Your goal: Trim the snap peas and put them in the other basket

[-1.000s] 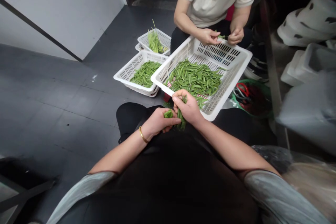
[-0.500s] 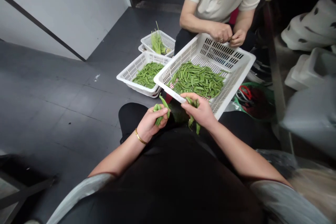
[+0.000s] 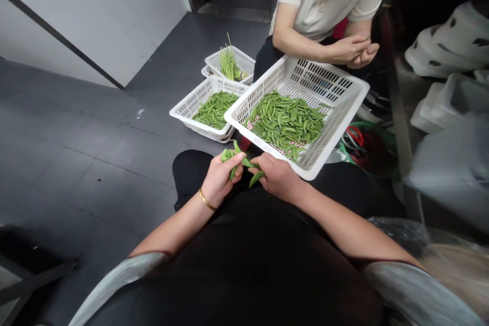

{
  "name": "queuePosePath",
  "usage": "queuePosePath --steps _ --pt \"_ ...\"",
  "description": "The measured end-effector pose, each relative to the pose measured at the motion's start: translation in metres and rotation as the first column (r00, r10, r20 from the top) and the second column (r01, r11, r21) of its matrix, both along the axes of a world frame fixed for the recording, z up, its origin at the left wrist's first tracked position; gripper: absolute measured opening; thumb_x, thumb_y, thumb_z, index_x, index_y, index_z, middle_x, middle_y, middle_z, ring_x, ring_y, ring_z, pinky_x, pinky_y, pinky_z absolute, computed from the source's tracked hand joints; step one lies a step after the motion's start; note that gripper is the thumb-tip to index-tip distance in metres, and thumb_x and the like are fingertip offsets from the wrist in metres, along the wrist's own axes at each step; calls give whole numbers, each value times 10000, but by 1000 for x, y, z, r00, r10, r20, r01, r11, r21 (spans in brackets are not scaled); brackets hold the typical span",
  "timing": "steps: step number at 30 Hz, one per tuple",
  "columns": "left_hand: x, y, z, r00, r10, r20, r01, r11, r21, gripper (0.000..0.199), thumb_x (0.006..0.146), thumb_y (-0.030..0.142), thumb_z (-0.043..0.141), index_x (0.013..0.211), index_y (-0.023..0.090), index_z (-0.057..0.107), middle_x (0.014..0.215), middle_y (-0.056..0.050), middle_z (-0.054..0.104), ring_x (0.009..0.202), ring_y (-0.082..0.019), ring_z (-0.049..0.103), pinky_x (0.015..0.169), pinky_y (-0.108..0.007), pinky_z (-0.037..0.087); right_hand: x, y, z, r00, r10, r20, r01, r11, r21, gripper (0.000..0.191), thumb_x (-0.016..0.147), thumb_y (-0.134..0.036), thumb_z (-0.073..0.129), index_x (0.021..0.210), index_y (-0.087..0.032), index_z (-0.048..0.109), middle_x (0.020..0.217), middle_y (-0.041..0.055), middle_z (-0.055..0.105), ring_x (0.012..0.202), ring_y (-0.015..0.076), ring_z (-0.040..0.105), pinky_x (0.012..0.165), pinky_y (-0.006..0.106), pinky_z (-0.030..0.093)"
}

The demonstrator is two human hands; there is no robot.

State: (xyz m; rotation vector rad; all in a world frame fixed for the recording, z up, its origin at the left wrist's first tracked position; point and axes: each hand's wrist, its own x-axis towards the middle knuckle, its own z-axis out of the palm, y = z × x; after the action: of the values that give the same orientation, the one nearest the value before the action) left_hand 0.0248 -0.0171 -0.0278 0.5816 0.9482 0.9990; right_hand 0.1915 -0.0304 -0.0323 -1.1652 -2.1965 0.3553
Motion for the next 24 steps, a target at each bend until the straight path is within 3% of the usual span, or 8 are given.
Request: queuePosePath --steps 4,11,16,18,21,24 --pt "-4 1 5 1000 12 -24 -12 1000 7 302 640 282 780 757 104 567 447 76 426 342 -28 342 333 -147 216 9 3 7 983 4 -185 -9 1000 -23 43 858 -211 577 896 -192 572 795 28 644 705 138 589 646 236 447" --pt "1 -1 7 996 21 -87 -16 998 52 274 665 289 760 757 115 569 421 72 425 340 -44 351 327 -162 222 6 1 13 980 89 -177 -96 995 -32 90 850 -123 519 790 -185 543 714 17 586 663 124 528 616 233 408" --pt "-3 -2 5 977 -206 -56 206 978 6 286 662 309 759 802 107 613 472 43 507 344 -42 385 320 -155 220 3 -1 17 922 203 -329 -286 931 -227 98 843 -134 526 759 -180 547 710 -8 561 626 86 507 595 199 404" --pt "-8 -1 5 956 -291 -35 291 957 -3 282 659 306 758 802 108 618 514 18 561 338 -37 387 314 -153 210 9 2 19 913 122 -390 -252 920 -301 91 837 -161 546 749 -178 558 695 -15 565 604 82 505 583 200 406" --pt "-17 1 4 918 -396 -37 396 918 -13 270 671 287 743 823 91 636 594 -36 638 329 -28 389 308 -153 210 26 8 24 880 -104 -464 -94 918 -384 100 851 -222 550 761 -180 557 603 -41 521 510 81 468 516 207 388" --pt "-26 2 6 893 -446 -59 447 895 -11 305 686 253 724 930 83 658 574 -31 636 325 -28 399 311 -146 227 39 12 28 888 -185 -420 50 948 -313 87 864 -255 551 830 -181 582 626 -28 537 531 99 498 531 225 405"
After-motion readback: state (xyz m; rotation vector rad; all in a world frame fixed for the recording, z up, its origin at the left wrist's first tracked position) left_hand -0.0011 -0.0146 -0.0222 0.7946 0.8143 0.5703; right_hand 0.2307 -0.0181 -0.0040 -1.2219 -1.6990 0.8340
